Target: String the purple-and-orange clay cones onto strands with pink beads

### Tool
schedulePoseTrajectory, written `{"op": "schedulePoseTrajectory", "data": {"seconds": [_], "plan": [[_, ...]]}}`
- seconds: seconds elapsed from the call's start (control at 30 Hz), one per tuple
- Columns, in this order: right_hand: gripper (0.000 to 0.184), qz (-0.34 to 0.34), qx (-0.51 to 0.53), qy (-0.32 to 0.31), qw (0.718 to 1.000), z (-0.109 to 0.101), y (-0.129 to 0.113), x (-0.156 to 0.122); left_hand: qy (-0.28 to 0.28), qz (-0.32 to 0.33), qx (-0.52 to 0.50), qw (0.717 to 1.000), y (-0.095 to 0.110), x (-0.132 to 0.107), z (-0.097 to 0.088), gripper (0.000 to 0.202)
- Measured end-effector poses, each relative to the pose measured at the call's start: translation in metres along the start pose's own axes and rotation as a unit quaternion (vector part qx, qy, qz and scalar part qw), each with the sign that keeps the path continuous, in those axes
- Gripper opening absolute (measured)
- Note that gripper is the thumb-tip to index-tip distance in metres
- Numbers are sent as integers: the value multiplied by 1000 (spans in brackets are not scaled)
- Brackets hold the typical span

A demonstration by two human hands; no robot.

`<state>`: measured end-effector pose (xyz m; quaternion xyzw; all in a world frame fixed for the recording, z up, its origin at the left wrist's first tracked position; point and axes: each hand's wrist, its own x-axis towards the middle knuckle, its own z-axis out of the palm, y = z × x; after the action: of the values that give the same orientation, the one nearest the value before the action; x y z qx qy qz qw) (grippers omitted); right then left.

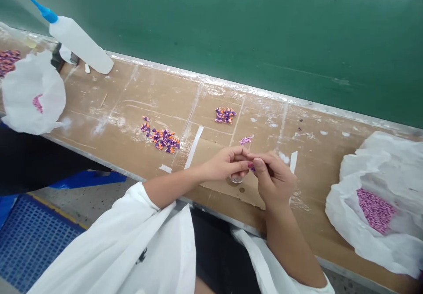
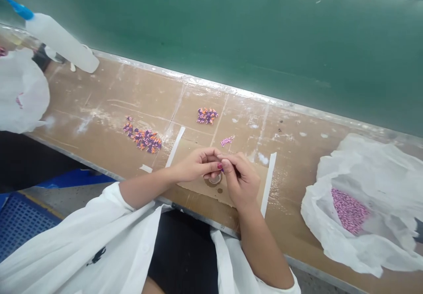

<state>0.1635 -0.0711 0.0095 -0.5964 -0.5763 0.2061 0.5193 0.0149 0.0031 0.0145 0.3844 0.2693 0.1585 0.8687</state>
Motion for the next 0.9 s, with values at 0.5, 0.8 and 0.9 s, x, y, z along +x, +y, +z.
{"op": "schedulePoseTrajectory", "data": {"seconds": [0.5,0.8,0.9], "plan": [[33,143,83,-17,986,8,16,0,-2,-43,37,998,6,-16,-13,51],[22,41,-253,16,967,11,85,24,62,1,-9,998,1,-13,-13,40],[20,37,-266,4,963,16,84,24,72,7,-31,997,-2,-11,-15,46]]}}
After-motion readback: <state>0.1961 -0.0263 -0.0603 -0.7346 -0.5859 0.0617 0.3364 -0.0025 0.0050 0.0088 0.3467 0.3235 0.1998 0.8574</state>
